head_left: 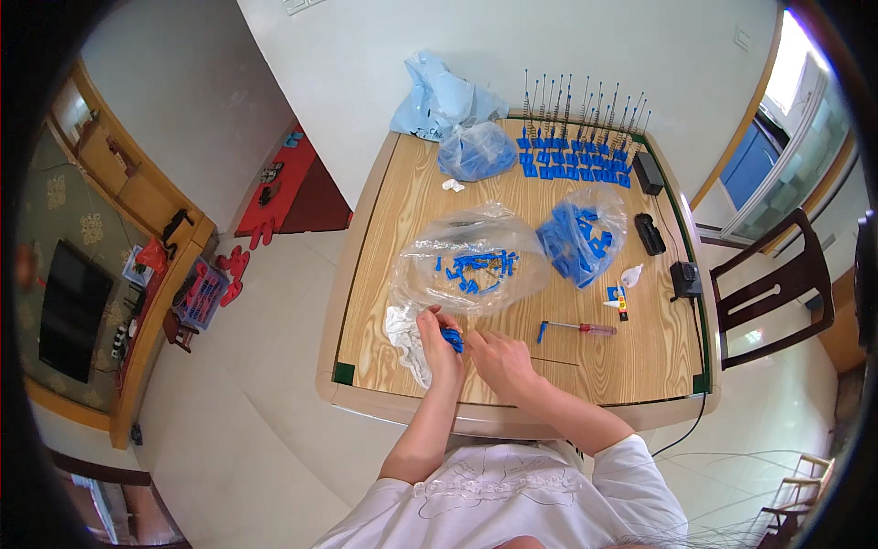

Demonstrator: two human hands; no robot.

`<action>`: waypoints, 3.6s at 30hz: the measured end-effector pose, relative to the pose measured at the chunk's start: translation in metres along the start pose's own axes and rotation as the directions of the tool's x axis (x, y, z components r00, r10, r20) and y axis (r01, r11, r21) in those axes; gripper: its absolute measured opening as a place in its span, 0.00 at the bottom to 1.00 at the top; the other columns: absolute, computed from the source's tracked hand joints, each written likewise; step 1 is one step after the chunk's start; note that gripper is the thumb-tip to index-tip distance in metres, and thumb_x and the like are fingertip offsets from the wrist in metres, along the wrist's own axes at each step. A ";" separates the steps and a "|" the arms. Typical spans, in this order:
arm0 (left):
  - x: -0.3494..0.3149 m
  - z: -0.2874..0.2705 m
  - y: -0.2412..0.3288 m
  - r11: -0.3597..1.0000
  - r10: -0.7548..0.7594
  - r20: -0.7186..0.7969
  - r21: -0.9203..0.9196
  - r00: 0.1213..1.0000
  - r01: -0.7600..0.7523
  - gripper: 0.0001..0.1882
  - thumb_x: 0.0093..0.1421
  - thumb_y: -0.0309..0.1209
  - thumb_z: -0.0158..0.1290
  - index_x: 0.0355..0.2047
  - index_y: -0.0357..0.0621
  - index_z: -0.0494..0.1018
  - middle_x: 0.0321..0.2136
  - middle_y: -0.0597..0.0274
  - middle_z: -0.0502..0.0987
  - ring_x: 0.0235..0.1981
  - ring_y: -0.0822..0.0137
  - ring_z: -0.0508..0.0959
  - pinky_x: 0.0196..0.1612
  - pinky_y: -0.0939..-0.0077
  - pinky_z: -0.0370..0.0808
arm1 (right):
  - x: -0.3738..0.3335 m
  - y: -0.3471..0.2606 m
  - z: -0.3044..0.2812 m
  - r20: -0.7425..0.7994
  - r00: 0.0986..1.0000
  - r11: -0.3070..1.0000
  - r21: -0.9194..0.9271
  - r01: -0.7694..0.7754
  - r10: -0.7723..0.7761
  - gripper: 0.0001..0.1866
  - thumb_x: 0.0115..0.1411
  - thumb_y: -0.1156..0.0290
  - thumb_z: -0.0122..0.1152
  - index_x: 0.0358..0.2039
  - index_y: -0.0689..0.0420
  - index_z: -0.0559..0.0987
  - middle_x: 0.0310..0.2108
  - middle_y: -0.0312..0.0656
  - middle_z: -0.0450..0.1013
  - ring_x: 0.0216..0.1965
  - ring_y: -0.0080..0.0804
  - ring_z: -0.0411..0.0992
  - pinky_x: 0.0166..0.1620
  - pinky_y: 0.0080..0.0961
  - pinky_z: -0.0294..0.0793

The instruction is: The person assembles small blue plastic electronic component housings using a screwdriver.

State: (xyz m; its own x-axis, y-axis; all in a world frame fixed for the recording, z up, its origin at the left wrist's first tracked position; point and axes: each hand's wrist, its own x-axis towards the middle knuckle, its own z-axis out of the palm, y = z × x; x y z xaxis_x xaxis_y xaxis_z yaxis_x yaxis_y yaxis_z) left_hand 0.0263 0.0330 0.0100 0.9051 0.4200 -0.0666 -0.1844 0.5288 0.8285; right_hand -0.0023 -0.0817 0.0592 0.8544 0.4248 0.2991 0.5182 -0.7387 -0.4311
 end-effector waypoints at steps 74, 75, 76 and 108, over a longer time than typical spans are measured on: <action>0.016 -0.005 0.008 0.843 -0.509 0.001 -0.201 0.861 0.499 0.12 0.62 0.40 0.49 0.27 0.47 0.71 0.20 0.68 0.74 0.17 0.74 0.72 0.14 0.82 0.62 | 0.016 -0.001 0.000 -0.017 0.984 0.969 0.175 -0.172 0.178 0.04 0.60 0.68 0.50 0.34 0.53 0.70 0.29 0.44 0.76 0.29 0.48 0.75 0.29 0.43 0.73; 0.016 -0.005 0.008 0.848 -0.499 0.008 -0.199 0.867 0.490 0.11 0.62 0.40 0.49 0.27 0.47 0.71 0.20 0.68 0.74 0.17 0.74 0.72 0.14 0.82 0.62 | 0.016 0.000 0.000 -0.014 0.983 0.967 0.181 -0.178 0.183 0.04 0.60 0.68 0.50 0.34 0.53 0.70 0.29 0.44 0.76 0.29 0.48 0.75 0.29 0.43 0.73; 0.015 -0.004 0.009 0.854 -0.489 0.015 -0.198 0.872 0.482 0.11 0.62 0.40 0.49 0.27 0.48 0.71 0.20 0.68 0.74 0.17 0.74 0.72 0.15 0.82 0.62 | 0.016 0.000 0.001 -0.014 0.983 0.967 0.181 -0.178 0.184 0.04 0.60 0.68 0.50 0.34 0.53 0.70 0.29 0.44 0.76 0.29 0.48 0.75 0.29 0.43 0.73; 0.007 0.002 0.004 0.848 -0.511 -0.055 -0.193 0.858 0.493 0.10 0.61 0.36 0.45 0.26 0.45 0.69 0.19 0.63 0.74 0.16 0.72 0.70 0.14 0.81 0.61 | 0.007 0.013 -0.008 -0.071 0.986 0.980 0.142 -0.139 0.150 0.05 0.61 0.67 0.53 0.38 0.50 0.74 0.22 0.46 0.74 0.25 0.48 0.74 0.26 0.41 0.71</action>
State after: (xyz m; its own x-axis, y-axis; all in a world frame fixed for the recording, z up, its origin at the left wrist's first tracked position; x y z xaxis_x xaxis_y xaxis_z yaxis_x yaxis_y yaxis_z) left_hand 0.0321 0.0366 0.0135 0.8499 0.1305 -0.5106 0.2154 0.7982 0.5625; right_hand 0.0104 -0.0923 0.0631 0.9178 0.2706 0.2905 0.3941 -0.7090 -0.5848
